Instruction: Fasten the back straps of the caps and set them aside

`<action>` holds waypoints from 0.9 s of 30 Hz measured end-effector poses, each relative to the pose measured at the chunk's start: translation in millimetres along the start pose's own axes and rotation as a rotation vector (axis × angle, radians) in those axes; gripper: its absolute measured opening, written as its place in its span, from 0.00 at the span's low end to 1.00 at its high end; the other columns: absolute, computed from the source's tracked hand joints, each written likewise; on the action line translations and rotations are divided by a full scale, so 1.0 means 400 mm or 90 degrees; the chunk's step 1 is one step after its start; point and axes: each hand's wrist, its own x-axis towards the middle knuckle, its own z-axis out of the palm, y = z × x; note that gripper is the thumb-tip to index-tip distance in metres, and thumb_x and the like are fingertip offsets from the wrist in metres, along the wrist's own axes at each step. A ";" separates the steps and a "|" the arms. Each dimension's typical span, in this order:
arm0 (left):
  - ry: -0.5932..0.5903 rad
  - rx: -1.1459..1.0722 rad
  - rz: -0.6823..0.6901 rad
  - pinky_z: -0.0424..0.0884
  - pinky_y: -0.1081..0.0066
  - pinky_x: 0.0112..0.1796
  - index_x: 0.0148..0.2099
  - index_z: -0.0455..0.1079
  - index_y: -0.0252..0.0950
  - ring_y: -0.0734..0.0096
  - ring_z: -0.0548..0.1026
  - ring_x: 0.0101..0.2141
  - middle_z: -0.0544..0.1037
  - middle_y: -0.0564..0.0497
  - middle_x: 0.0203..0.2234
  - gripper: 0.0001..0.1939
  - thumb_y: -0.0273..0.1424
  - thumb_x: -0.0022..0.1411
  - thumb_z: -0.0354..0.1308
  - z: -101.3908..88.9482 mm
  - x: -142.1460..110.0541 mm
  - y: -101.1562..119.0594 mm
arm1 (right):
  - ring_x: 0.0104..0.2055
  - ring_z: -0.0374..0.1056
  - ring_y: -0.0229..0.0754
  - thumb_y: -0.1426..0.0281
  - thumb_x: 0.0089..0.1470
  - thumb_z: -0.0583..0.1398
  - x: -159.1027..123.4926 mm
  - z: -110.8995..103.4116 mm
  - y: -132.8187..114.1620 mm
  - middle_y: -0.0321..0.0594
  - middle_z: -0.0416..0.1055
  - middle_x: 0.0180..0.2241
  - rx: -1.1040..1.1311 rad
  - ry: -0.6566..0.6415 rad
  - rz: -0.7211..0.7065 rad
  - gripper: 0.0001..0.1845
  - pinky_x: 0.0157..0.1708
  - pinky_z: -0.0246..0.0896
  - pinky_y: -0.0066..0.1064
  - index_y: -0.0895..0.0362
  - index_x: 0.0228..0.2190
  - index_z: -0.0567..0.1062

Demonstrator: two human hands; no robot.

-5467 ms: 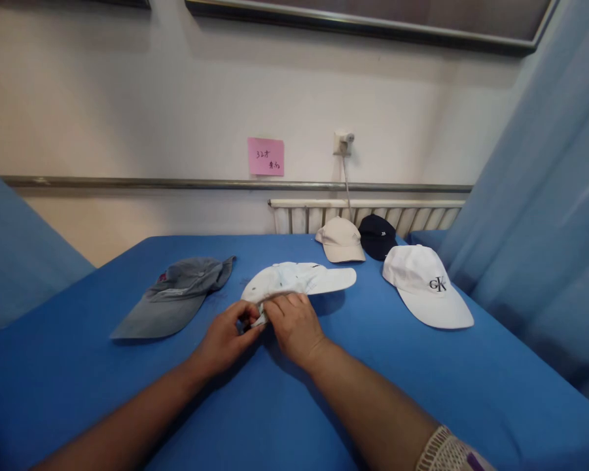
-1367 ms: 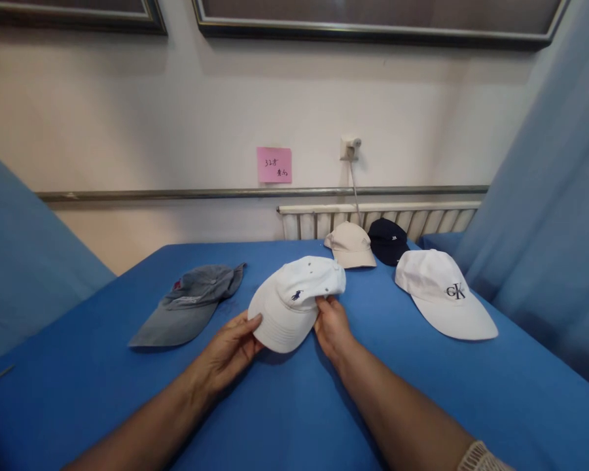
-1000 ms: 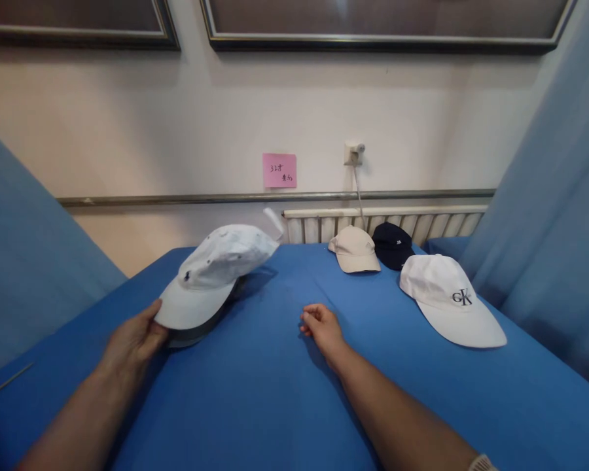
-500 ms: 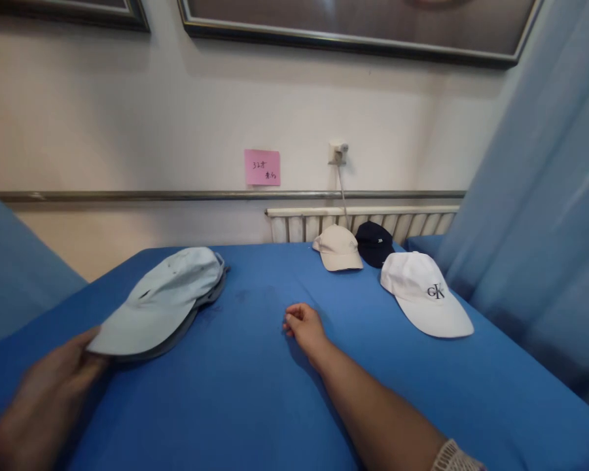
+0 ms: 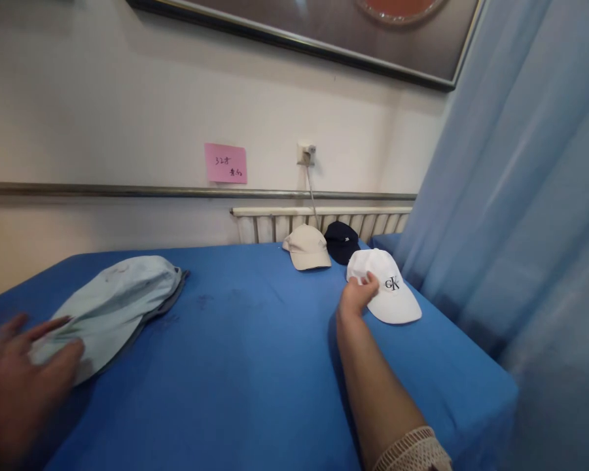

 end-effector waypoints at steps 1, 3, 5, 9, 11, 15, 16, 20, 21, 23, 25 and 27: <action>0.004 0.014 0.071 0.46 0.44 0.62 0.46 0.67 0.42 0.45 0.54 0.64 0.58 0.52 0.65 0.14 0.34 0.55 0.56 0.020 -0.012 0.005 | 0.52 0.65 0.54 0.68 0.46 0.53 0.023 -0.033 -0.005 0.53 0.66 0.46 -0.015 0.057 0.016 0.34 0.50 0.62 0.45 0.62 0.56 0.58; -0.021 -0.012 0.203 0.48 0.44 0.61 0.42 0.69 0.40 0.44 0.60 0.61 0.65 0.47 0.61 0.11 0.33 0.54 0.56 0.055 -0.042 0.012 | 0.55 0.62 0.56 0.69 0.44 0.54 0.051 -0.092 -0.011 0.56 0.63 0.50 -0.033 0.118 0.039 0.34 0.52 0.60 0.46 0.63 0.55 0.59; -0.088 -0.085 0.282 0.51 0.44 0.60 0.40 0.72 0.39 0.42 0.63 0.59 0.69 0.43 0.57 0.11 0.32 0.52 0.57 0.092 -0.076 0.017 | 0.57 0.60 0.56 0.71 0.43 0.55 0.054 -0.126 -0.011 0.56 0.62 0.52 -0.037 0.117 0.046 0.34 0.54 0.58 0.46 0.62 0.55 0.61; -0.313 -0.167 0.350 0.58 0.47 0.57 0.38 0.76 0.41 0.46 0.66 0.56 0.74 0.44 0.52 0.09 0.29 0.53 0.59 0.167 -0.142 0.039 | 0.48 0.68 0.51 0.73 0.38 0.59 -0.006 -0.075 0.007 0.47 0.72 0.42 0.008 -0.090 0.076 0.23 0.51 0.62 0.42 0.58 0.42 0.73; -0.426 -0.137 0.414 0.61 0.49 0.56 0.38 0.75 0.40 0.51 0.67 0.55 0.75 0.46 0.52 0.09 0.27 0.57 0.55 0.198 -0.165 0.061 | 0.38 0.72 0.47 0.72 0.37 0.62 -0.051 0.001 0.019 0.42 0.74 0.34 0.053 -0.218 0.121 0.19 0.43 0.68 0.40 0.58 0.37 0.75; -0.495 -0.075 0.479 0.67 0.56 0.51 0.40 0.72 0.38 0.59 0.72 0.50 0.77 0.45 0.47 0.12 0.23 0.61 0.48 0.245 -0.178 0.100 | 0.35 0.74 0.43 0.69 0.38 0.66 -0.097 0.168 0.029 0.40 0.75 0.33 0.157 -0.344 0.210 0.23 0.37 0.70 0.36 0.55 0.42 0.75; -0.495 -0.077 0.472 0.68 0.58 0.50 0.40 0.71 0.37 0.61 0.73 0.48 0.77 0.45 0.45 0.12 0.22 0.62 0.47 0.254 -0.176 0.103 | 0.35 0.74 0.42 0.67 0.40 0.66 -0.092 0.205 0.027 0.40 0.75 0.34 0.182 -0.351 0.231 0.24 0.38 0.70 0.35 0.54 0.43 0.74; -0.485 -0.107 0.428 0.68 0.61 0.48 0.39 0.70 0.37 0.63 0.74 0.45 0.78 0.46 0.41 0.12 0.22 0.61 0.47 0.275 -0.158 0.088 | 0.37 0.74 0.39 0.67 0.46 0.63 -0.035 0.313 0.017 0.37 0.75 0.36 0.251 -0.309 0.308 0.19 0.40 0.70 0.33 0.51 0.43 0.70; -0.489 -0.116 0.418 0.68 0.61 0.48 0.39 0.69 0.37 0.63 0.74 0.44 0.78 0.47 0.41 0.11 0.22 0.61 0.46 0.277 -0.154 0.082 | 0.37 0.73 0.39 0.69 0.47 0.62 -0.021 0.329 0.016 0.36 0.75 0.35 0.261 -0.291 0.321 0.17 0.40 0.69 0.33 0.51 0.41 0.70; -0.503 -0.136 0.390 0.68 0.61 0.48 0.38 0.70 0.37 0.63 0.74 0.44 0.78 0.47 0.40 0.11 0.22 0.60 0.47 0.277 -0.147 0.070 | 0.35 0.73 0.38 0.73 0.46 0.60 -0.003 0.343 0.015 0.35 0.74 0.31 0.273 -0.258 0.339 0.12 0.39 0.69 0.31 0.53 0.37 0.69; -0.510 -0.164 0.334 0.68 0.59 0.49 0.39 0.71 0.38 0.61 0.74 0.44 0.78 0.47 0.40 0.11 0.23 0.60 0.49 0.276 -0.139 0.061 | 0.32 0.72 0.37 0.77 0.45 0.57 -0.002 0.333 0.019 0.33 0.73 0.27 0.282 -0.244 0.346 0.10 0.37 0.70 0.29 0.54 0.32 0.68; -0.515 -0.221 0.230 0.68 0.58 0.50 0.43 0.72 0.38 0.60 0.75 0.45 0.78 0.46 0.41 0.11 0.27 0.60 0.52 0.276 -0.130 0.058 | 0.29 0.72 0.37 0.78 0.43 0.56 -0.017 0.303 0.025 0.33 0.71 0.24 0.290 -0.255 0.342 0.08 0.34 0.70 0.29 0.55 0.28 0.67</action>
